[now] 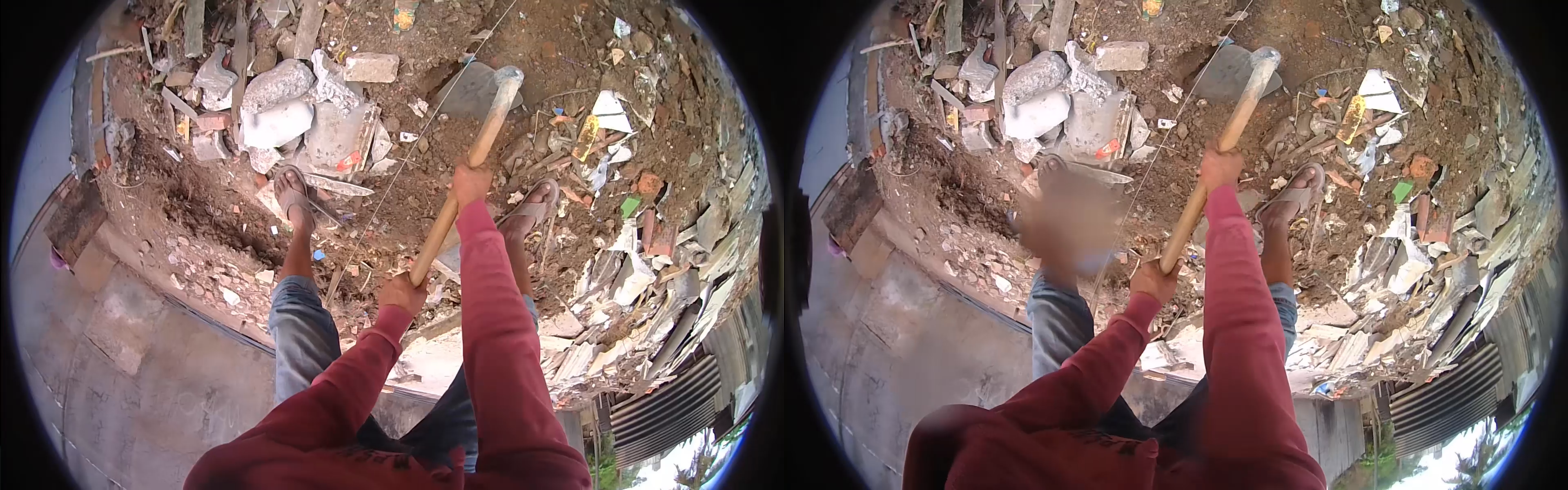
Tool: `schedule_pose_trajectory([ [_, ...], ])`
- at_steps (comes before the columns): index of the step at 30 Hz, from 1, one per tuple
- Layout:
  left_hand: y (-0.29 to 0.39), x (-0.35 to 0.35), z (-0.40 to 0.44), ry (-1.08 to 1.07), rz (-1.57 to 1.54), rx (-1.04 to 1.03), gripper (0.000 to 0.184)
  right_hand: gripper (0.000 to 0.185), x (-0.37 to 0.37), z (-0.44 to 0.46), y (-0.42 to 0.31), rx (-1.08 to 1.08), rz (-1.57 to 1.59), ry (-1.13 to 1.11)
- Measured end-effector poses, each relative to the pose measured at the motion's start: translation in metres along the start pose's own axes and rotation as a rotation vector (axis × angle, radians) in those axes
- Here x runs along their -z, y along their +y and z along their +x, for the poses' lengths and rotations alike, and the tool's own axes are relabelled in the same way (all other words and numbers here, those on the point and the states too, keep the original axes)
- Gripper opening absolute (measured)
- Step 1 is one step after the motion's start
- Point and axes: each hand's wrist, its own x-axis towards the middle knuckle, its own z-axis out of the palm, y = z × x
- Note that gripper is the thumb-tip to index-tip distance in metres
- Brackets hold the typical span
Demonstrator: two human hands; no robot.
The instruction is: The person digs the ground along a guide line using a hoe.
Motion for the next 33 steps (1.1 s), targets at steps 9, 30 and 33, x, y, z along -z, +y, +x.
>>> schedule_pose_trajectory([
  [9,-0.003,0.008,0.04,0.04,-0.031,-0.237,0.053,0.024,0.026,-0.01,-0.044,0.224,0.144,0.073],
  [30,0.081,0.055,-0.087,-0.296,-0.254,-0.172,0.049,0.025,0.034,0.045,-0.004,-0.166,-0.13,-0.32],
  [33,0.132,0.059,-0.124,-0.335,-0.357,-0.202,0.041,0.024,0.087,0.04,-0.035,-0.211,-0.002,-0.447],
])
